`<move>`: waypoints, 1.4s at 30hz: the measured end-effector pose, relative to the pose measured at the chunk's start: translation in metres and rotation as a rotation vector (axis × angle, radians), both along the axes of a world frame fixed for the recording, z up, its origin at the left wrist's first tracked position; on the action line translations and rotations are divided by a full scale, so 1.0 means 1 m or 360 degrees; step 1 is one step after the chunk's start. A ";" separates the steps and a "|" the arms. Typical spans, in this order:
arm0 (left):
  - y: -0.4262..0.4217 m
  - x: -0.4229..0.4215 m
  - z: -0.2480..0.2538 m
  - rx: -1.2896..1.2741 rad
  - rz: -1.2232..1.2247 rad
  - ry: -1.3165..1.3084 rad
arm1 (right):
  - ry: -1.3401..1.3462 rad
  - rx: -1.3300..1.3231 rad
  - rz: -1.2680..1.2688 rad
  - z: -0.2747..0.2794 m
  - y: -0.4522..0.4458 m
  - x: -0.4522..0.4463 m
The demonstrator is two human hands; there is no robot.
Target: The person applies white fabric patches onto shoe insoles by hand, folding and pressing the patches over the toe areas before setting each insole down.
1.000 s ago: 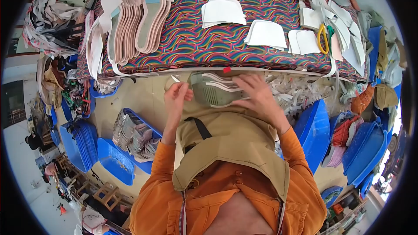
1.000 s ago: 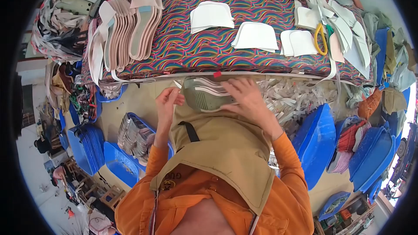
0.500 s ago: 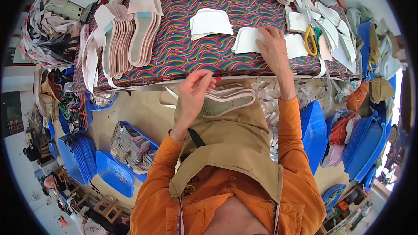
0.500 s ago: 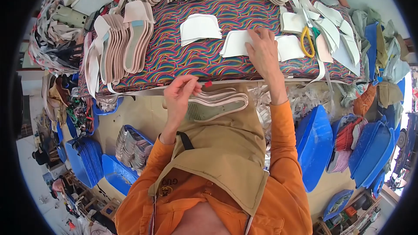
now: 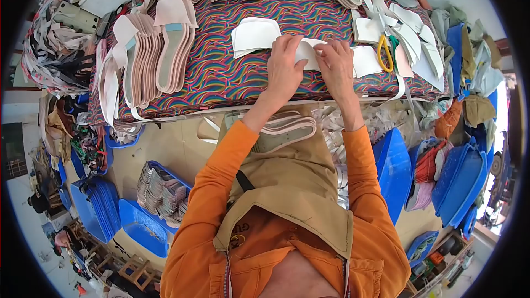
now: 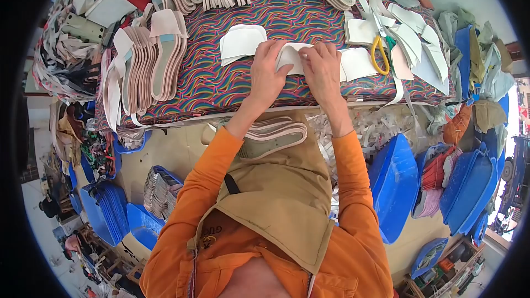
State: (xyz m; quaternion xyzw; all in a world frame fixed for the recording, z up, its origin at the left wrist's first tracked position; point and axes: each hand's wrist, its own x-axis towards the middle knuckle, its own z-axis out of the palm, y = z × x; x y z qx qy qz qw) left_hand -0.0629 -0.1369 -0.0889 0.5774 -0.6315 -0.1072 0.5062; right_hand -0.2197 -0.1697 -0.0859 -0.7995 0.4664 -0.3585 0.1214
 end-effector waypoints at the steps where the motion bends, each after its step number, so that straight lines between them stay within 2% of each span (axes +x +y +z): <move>1: -0.001 0.000 0.000 0.0006 -0.0032 -0.0006 | -0.0021 -0.0097 0.0061 -0.006 0.000 -0.003; 3: -0.002 0.004 0.001 0.0022 -0.0066 -0.0026 | -0.0056 -0.0194 0.0150 -0.010 -0.001 -0.007; 4: -0.004 0.006 -0.004 0.0024 -0.0034 -0.0044 | -0.0184 -0.0079 0.0211 -0.010 0.000 -0.011; 6: -0.011 0.011 -0.017 -0.0333 -0.0065 -0.0271 | -0.0449 0.0156 0.0362 -0.007 0.002 -0.009; 7: -0.010 0.016 -0.018 -0.0331 -0.0021 -0.0304 | -0.0475 0.0157 0.0411 -0.004 0.004 -0.005; 9: 0.000 0.021 -0.008 -0.0192 -0.0292 0.0181 | -0.0730 0.0452 0.0159 0.008 0.013 0.001; 10: 0.008 0.023 0.000 -0.0123 -0.0431 0.0436 | -0.0737 0.0460 0.0193 0.008 0.018 0.002; 11: 0.016 0.029 0.007 -0.0126 -0.0403 0.0424 | -0.0628 0.0359 0.0163 0.008 0.021 0.003; 13: 0.038 0.050 0.025 0.0183 -0.0456 0.1290 | -0.0416 0.0144 0.0093 0.009 0.030 0.004; 14: 0.049 0.061 0.032 0.0336 -0.0479 0.1726 | -0.0273 0.0059 0.0261 0.009 0.041 0.004; 15: 0.059 0.074 0.036 0.0324 -0.0461 0.1721 | -0.0130 -0.0027 0.0426 0.009 0.055 0.003; 17: 0.081 0.100 0.044 0.0342 -0.0410 0.2172 | 0.0056 0.0115 0.0833 0.006 0.093 0.007; 19: 0.098 0.123 0.043 0.0328 -0.0392 0.2269 | 0.0280 0.0287 0.1047 0.005 0.127 0.021; 21: 0.114 0.140 0.036 0.0334 -0.0396 0.2479 | 0.0413 0.0168 0.1042 -0.011 0.151 0.028; 23: 0.127 0.152 0.027 0.0307 -0.0356 0.2535 | 0.0679 -0.0065 0.0983 -0.030 0.165 0.033; 24: 0.132 0.156 0.023 0.0295 -0.0322 0.2596 | 0.0682 -0.0072 0.0992 -0.038 0.168 0.032; 27: 0.142 0.161 0.017 0.0230 -0.0277 0.2683 | 0.0621 0.0133 0.0968 -0.054 0.167 0.028; 32: 0.149 0.168 0.015 0.0122 -0.0259 0.2792 | 0.0692 0.0242 0.1033 -0.045 0.161 0.027; 35: 0.150 0.166 0.019 0.0090 -0.0284 0.2846 | 0.0407 0.0669 0.1116 -0.037 0.161 0.024; 36: 0.149 0.165 0.020 0.0072 -0.0313 0.2865 | 0.0410 0.0675 0.1111 -0.040 0.163 0.022; 39: 0.146 0.160 0.024 0.0087 -0.0337 0.2798 | -0.0507 0.1326 0.0898 -0.053 0.167 0.016; 40: 0.146 0.157 0.025 0.0122 -0.0329 0.2711 | -0.0506 0.1333 0.0888 -0.044 0.168 0.020; 42: 0.142 0.147 0.029 0.0169 -0.0342 0.2631 | -0.0537 0.1013 0.0740 -0.027 0.162 0.033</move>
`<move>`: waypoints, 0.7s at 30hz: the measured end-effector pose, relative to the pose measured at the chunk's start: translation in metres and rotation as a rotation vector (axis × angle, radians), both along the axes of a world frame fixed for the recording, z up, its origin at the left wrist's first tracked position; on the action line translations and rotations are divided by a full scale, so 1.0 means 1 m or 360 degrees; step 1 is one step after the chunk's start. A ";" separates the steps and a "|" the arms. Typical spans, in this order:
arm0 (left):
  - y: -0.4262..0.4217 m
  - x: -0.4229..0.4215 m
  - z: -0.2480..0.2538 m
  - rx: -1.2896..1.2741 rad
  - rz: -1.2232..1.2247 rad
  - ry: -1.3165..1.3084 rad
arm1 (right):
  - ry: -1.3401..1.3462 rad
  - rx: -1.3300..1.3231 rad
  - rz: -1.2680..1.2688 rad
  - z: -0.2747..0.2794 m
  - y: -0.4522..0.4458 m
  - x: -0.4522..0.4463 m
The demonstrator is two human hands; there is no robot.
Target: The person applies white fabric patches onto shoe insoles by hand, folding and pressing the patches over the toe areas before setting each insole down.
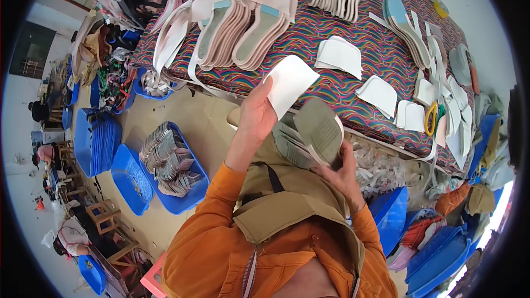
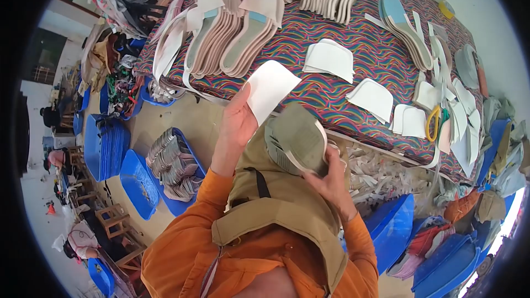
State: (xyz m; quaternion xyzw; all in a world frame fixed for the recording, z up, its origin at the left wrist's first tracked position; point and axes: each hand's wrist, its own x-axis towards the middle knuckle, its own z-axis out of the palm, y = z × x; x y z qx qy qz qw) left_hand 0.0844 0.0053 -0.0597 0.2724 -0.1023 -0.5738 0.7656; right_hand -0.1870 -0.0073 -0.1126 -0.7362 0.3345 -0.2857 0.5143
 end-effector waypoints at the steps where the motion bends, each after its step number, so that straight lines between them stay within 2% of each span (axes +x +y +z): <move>1: 0.000 -0.008 0.005 0.0009 -0.0049 0.0006 | -0.0013 -0.0139 -0.0109 0.007 -0.002 0.005; 9: -0.002 -0.040 0.027 0.0070 -0.0230 -0.0035 | 0.0049 -0.0385 -0.0091 0.027 -0.015 0.025; 21: 0.000 -0.045 0.028 0.0074 -0.0243 -0.0023 | -0.0079 -0.0290 -0.0092 0.025 -0.015 0.029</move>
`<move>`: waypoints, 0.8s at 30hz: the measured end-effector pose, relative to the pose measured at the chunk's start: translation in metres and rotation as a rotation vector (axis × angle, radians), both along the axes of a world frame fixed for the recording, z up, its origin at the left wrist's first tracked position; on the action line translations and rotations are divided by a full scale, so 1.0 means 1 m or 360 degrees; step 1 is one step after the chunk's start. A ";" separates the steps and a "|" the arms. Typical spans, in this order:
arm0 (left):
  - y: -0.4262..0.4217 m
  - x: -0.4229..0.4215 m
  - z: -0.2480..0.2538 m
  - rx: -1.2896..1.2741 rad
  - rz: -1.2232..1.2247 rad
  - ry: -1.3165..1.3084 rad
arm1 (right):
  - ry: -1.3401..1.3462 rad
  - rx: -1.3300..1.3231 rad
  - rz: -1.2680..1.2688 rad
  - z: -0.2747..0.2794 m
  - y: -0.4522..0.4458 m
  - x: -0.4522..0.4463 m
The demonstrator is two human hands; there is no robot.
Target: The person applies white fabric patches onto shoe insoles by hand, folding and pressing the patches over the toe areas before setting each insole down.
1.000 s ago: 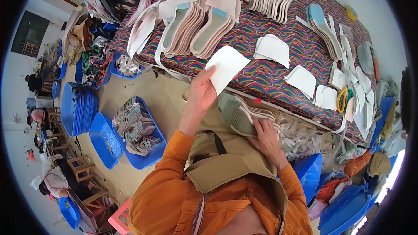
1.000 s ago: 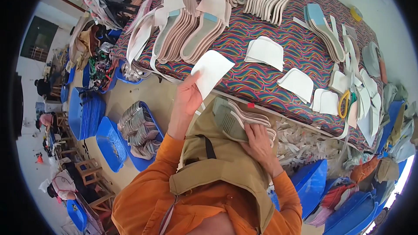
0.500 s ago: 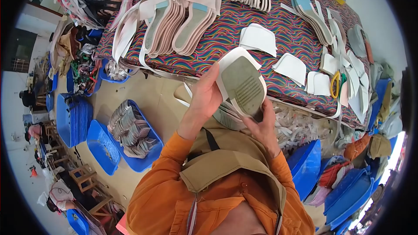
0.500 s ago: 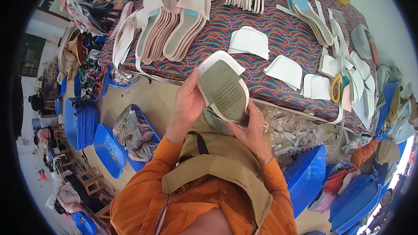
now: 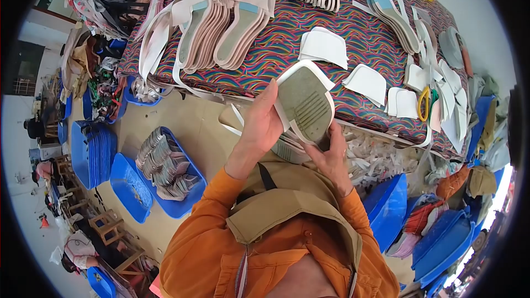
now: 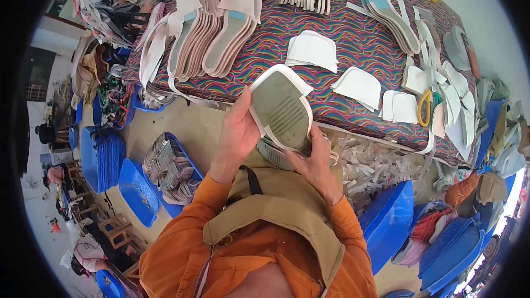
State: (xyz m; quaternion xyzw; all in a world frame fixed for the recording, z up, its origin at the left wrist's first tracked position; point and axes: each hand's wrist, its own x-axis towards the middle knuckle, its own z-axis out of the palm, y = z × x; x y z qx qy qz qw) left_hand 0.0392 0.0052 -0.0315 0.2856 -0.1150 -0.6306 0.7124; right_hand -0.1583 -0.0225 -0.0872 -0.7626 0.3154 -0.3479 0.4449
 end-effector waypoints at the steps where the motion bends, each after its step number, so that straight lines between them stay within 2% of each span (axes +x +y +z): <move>1: 0.000 0.000 0.000 -0.0007 -0.0011 0.0019 | 0.0001 0.0000 0.0001 0.001 -0.001 0.001; 11: 0.001 0.002 -0.002 0.0019 -0.0012 0.0081 | 0.0011 -0.0154 -0.0037 -0.002 -0.006 0.006; 17: 0.005 0.006 -0.003 -0.0128 -0.0048 0.0222 | 0.0133 -0.0297 -0.0123 0.006 -0.009 0.012; 19: 0.005 0.008 -0.003 -0.0154 -0.0024 0.0211 | -0.0151 -0.0060 -0.0202 0.014 -0.013 0.023; 21: 0.006 0.008 -0.007 -0.0547 -0.0292 -0.0323 | -0.0304 0.0059 -0.0220 0.022 -0.023 0.033; 22: 0.008 0.004 -0.002 -0.0552 -0.0283 -0.0335 | -0.0559 0.0411 -0.0200 0.025 -0.032 0.037; 24: 0.011 -0.011 0.010 -0.0261 -0.0073 -0.1542 | -0.1047 0.1119 -0.0139 0.032 -0.050 0.046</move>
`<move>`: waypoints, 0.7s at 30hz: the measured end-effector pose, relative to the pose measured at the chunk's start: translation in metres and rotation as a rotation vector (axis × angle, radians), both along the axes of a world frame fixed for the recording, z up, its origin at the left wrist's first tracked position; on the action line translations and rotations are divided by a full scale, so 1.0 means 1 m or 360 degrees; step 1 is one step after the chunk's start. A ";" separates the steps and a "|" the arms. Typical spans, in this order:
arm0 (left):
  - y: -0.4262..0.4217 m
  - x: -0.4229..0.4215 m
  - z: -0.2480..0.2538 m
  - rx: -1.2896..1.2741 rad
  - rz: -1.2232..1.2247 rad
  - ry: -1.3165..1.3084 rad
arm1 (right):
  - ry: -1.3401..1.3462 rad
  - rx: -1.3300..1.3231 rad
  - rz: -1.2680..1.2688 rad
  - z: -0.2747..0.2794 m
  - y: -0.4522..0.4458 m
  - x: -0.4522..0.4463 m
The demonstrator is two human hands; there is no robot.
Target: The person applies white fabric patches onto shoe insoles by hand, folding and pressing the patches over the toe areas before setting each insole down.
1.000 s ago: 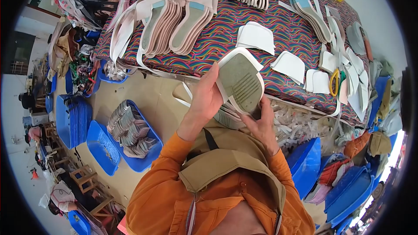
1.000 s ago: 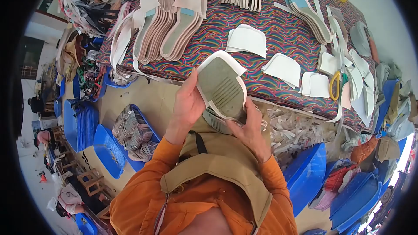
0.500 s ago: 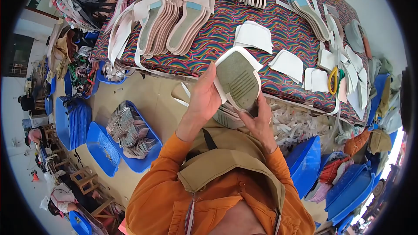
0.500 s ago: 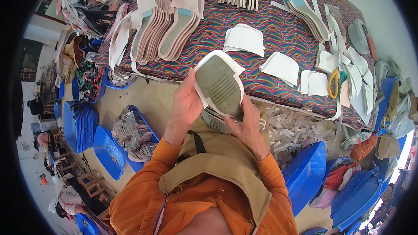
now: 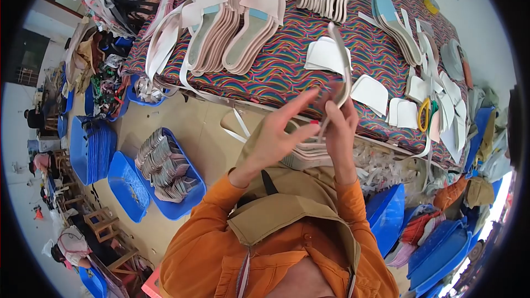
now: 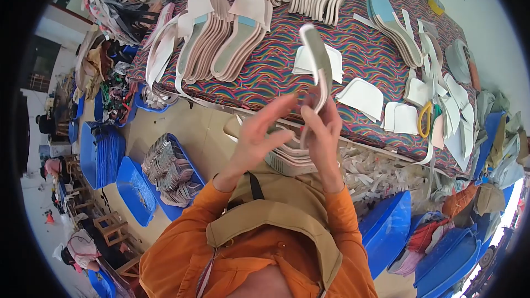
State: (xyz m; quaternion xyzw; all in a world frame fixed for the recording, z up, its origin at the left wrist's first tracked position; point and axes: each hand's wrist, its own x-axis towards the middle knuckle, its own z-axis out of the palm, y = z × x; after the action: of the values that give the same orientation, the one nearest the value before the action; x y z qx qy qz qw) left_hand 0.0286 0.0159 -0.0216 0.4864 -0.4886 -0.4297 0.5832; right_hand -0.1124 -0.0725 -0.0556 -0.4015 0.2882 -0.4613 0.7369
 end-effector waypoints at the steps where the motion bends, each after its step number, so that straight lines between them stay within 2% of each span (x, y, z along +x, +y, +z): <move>1: -0.004 -0.003 0.002 -0.0010 0.0014 -0.0005 | -0.0005 -0.0010 0.0014 0.008 -0.005 0.008; 4: -0.020 -0.004 0.006 -0.0379 0.0482 -0.0625 | -0.0470 0.0353 0.0373 0.035 -0.011 0.044; 7: -0.034 0.026 -0.002 -0.0352 0.0660 -0.0435 | -0.0250 0.0162 0.0460 0.038 -0.030 0.088; 8: -0.040 0.041 -0.005 -0.0364 0.0668 -0.0440 | -0.0141 0.0067 0.0496 0.038 -0.037 0.098; 9: -0.043 0.059 -0.007 -0.0382 0.0788 -0.0642 | -0.0146 0.0058 0.0503 0.035 -0.041 0.104; 10: -0.048 0.076 -0.007 -0.0398 0.0912 -0.0845 | -0.0005 -0.0181 0.0382 0.031 -0.045 0.110; 11: -0.054 0.090 -0.007 -0.0405 0.0929 -0.0851 | 0.0133 -0.0419 0.0261 0.026 -0.049 0.117; 12: -0.060 0.105 -0.005 -0.0398 0.1000 -0.1150 | 0.0267 -0.0658 0.0138 0.021 -0.053 0.124; 13: -0.065 0.118 -0.004 -0.0383 0.1065 -0.1451 | 0.0258 -0.0667 0.0152 0.018 -0.056 0.129; 14: -0.066 0.126 -0.004 -0.0359 0.1125 -0.1751 | 0.0380 -0.0857 0.0089 0.013 -0.060 0.132; 16: -0.065 0.131 -0.010 -0.0371 0.1167 -0.1808 | 0.0622 -0.1235 -0.0046 0.005 -0.067 0.139; 17: -0.067 0.134 -0.011 -0.0393 0.1192 -0.1862 | 0.0611 -0.1245 -0.0038 0.000 -0.071 0.146; 19: -0.070 0.143 -0.002 -0.0415 0.1217 -0.1920 | 0.0820 -0.1547 -0.0041 -0.010 -0.078 0.159; 21: -0.071 0.167 0.019 -0.0295 0.1388 -0.1738 | 0.0924 -0.1691 -0.0036 -0.019 -0.078 0.164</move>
State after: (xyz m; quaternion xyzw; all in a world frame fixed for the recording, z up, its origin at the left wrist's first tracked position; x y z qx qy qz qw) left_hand 0.1953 -0.0555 -0.0024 0.7323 -0.5064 0.1922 0.4127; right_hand 0.0513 -0.1510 -0.0748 -0.8209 0.2119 -0.4215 0.3218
